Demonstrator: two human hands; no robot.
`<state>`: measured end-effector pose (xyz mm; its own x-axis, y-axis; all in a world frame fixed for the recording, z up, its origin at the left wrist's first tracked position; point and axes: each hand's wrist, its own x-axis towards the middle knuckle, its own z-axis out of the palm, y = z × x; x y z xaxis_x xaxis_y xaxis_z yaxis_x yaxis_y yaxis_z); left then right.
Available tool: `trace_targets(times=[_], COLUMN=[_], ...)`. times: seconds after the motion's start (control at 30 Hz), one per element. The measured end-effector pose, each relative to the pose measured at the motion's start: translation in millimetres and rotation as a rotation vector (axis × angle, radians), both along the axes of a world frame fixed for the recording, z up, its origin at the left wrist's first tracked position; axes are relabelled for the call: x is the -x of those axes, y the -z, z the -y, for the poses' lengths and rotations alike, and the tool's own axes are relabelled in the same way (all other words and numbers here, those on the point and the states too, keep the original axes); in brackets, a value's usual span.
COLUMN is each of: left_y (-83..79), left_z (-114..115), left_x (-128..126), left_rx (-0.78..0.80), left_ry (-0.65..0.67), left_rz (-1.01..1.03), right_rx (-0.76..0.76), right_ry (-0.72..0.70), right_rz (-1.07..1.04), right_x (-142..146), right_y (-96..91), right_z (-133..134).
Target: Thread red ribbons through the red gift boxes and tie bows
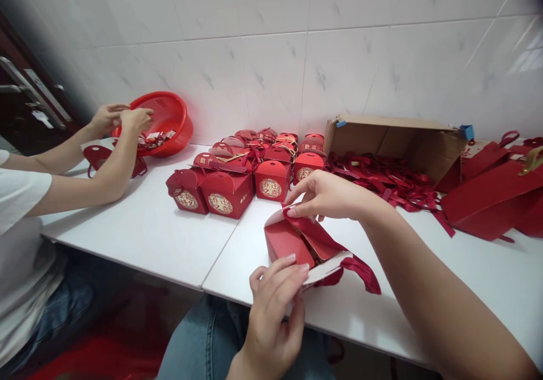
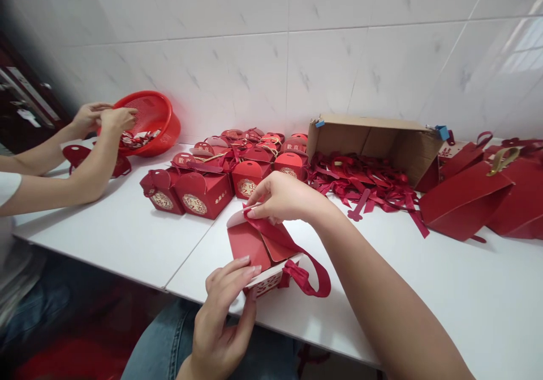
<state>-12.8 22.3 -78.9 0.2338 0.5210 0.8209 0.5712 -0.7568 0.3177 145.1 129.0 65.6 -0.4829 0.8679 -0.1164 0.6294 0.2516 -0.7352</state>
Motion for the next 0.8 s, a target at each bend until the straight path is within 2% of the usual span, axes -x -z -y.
trace_targets(times=[0.17, 0.37, 0.8], left_y=[-0.4, -1.3, -1.3], left_z=[0.6, 0.8, 4.6], left_x=[0.4, 0.9, 0.0], left_rx=[-0.003, 0.011, 0.037], left_ry=[0.026, 0.034, 0.012], left_rz=[-0.002, -0.004, -0.031], right_rx=[0.050, 0.019, -0.225], right_ry=[-0.052, -0.049, -0.020], right_rz=[-0.031, -0.076, 0.021], right_x=[-2.2, -1.0, 1.6], right_y=[0.8, -0.5, -4.3], right_z=[0.1, 2.1, 12.1])
